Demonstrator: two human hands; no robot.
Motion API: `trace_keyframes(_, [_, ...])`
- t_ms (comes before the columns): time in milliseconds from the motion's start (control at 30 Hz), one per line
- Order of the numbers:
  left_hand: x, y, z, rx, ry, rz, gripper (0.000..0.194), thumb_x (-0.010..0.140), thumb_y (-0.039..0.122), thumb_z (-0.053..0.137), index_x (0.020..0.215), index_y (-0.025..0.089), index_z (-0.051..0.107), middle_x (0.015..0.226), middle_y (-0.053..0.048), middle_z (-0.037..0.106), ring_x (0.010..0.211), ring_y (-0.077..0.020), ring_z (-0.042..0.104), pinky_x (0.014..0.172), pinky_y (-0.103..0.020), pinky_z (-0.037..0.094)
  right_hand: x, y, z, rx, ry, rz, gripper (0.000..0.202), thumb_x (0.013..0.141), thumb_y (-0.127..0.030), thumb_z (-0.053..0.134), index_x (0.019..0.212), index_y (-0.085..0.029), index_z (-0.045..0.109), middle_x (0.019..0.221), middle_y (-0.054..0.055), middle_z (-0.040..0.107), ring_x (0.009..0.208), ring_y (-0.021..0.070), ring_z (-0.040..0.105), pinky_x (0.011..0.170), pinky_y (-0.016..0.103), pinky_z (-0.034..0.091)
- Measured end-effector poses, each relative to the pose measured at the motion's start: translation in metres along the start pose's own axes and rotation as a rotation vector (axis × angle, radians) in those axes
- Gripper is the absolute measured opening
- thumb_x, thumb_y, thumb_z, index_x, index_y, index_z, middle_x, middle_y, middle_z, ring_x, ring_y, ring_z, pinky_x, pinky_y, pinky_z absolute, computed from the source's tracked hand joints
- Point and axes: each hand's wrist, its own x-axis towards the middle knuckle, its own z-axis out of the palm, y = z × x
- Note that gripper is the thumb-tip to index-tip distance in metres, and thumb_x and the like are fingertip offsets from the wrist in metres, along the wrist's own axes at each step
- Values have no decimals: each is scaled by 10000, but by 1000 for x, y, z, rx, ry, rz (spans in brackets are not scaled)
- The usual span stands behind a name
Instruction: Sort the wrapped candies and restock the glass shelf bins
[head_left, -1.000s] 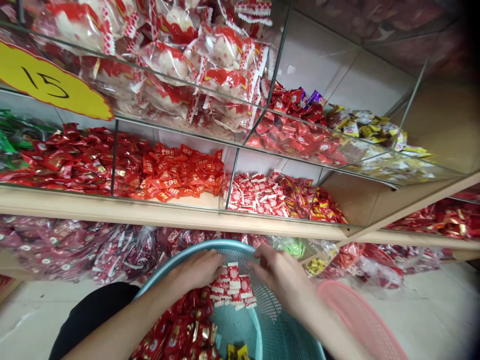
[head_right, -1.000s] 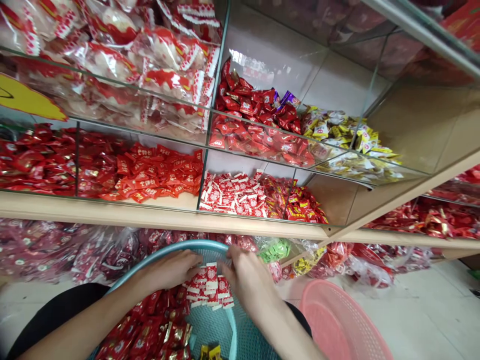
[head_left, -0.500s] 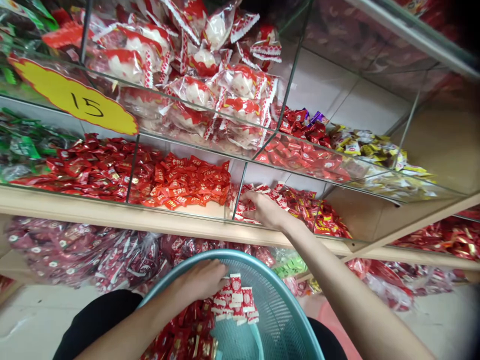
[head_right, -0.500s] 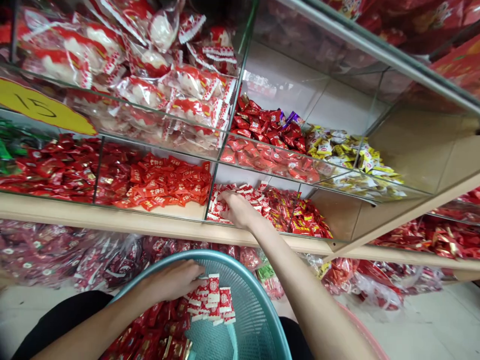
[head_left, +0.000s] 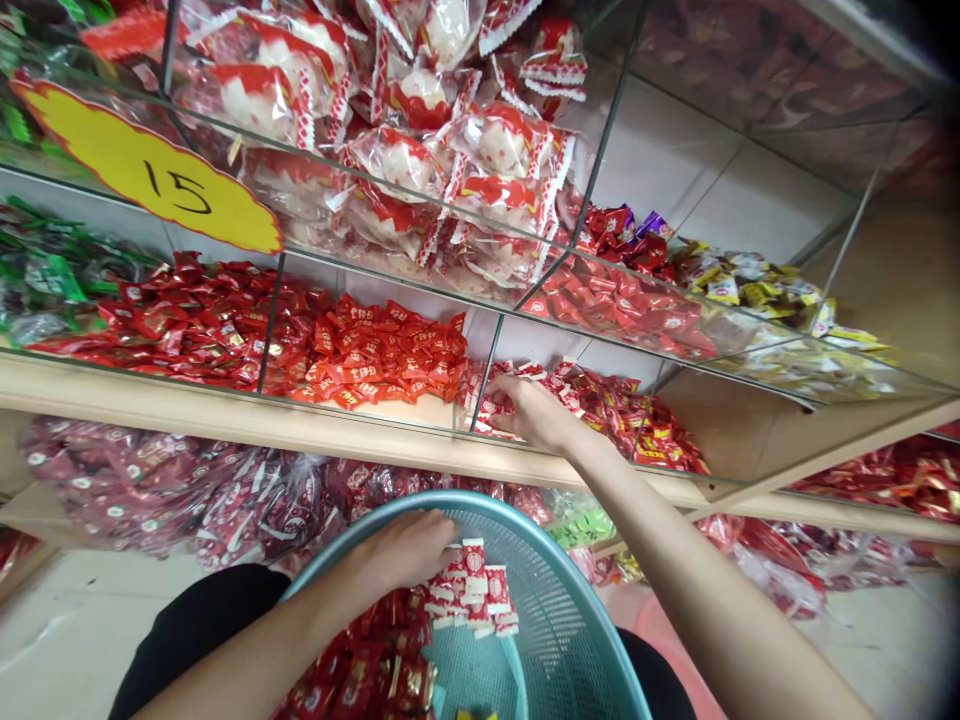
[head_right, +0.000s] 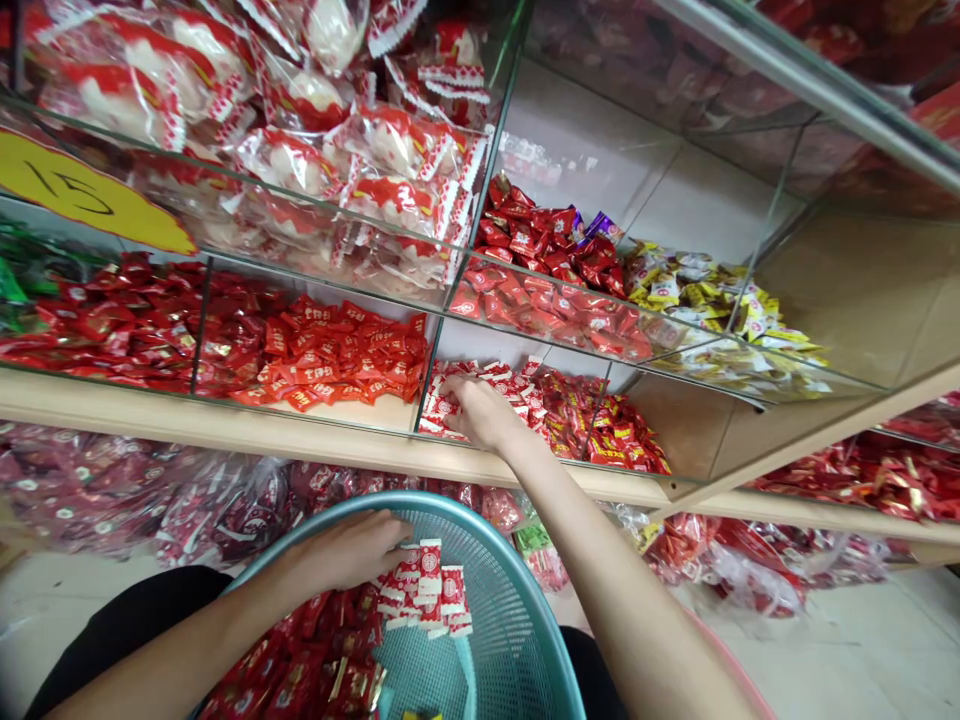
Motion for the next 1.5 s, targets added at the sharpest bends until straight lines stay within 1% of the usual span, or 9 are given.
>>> trace_keyframes(200, [2,-5,6,11,20,26,332,844,419,384,862,187,622,865,-81,645,789,-219,618,696,-310,454,-14,-2,-14,33,141,7,323,745,-219,586,1058,-147,562,872,40,607,779,133,544,698,244,396])
trace_keyframes(300, [2,-6,7,29,25,41,306,849,390,381,872,188,610,881,-74,636,802,-209,606,723,-310,448,-44,-10,-24,81,285,44,334,777,-268,553,1092,-159,547,906,49,607,802,149,555,730,278,416])
trace_keyframes(400, [2,-4,4,54,5,38,264,845,342,390,871,192,606,877,-64,635,790,-192,601,720,-296,443,-88,-22,-17,136,367,139,339,800,-323,526,1103,-172,531,930,63,604,819,166,557,734,303,433])
trace_keyframes(467, [2,-2,3,47,-9,29,265,845,343,389,855,191,606,861,-64,635,772,-190,601,698,-292,442,-119,-29,3,186,346,243,308,811,-343,510,1068,-175,534,894,63,605,774,163,559,701,296,445])
trace_keyframes(567, [2,1,1,35,-12,19,284,846,364,386,828,183,604,831,-70,636,736,-194,601,663,-295,441,-161,-35,50,268,260,415,313,827,-345,472,1091,-180,503,847,59,605,711,161,563,651,286,460])
trace_keyframes(700, [3,1,3,48,6,47,283,850,375,388,802,182,590,803,-60,634,728,-190,603,652,-289,441,-191,-41,110,231,131,494,273,852,-315,421,1093,-195,465,869,63,604,698,170,578,643,292,460])
trace_keyframes(833, [3,-1,4,73,19,66,289,855,384,379,814,183,583,802,-58,636,721,-202,614,612,-286,436,-189,-46,133,84,55,485,218,863,-240,375,1060,-189,454,864,67,597,695,182,591,592,274,428])
trace_keyframes(1100, [3,-2,3,87,37,72,291,849,402,395,823,186,589,789,-51,638,732,-207,621,607,-275,434,-169,-48,137,-63,-15,492,129,861,-188,369,957,-179,456,858,64,596,649,174,608,511,239,356])
trace_keyframes(1500, [4,-5,7,81,37,71,297,850,391,394,836,188,610,794,-65,654,724,-208,621,616,-289,443,-173,-44,136,127,4,511,248,908,-256,297,1056,-163,473,925,104,617,778,205,621,620,266,414])
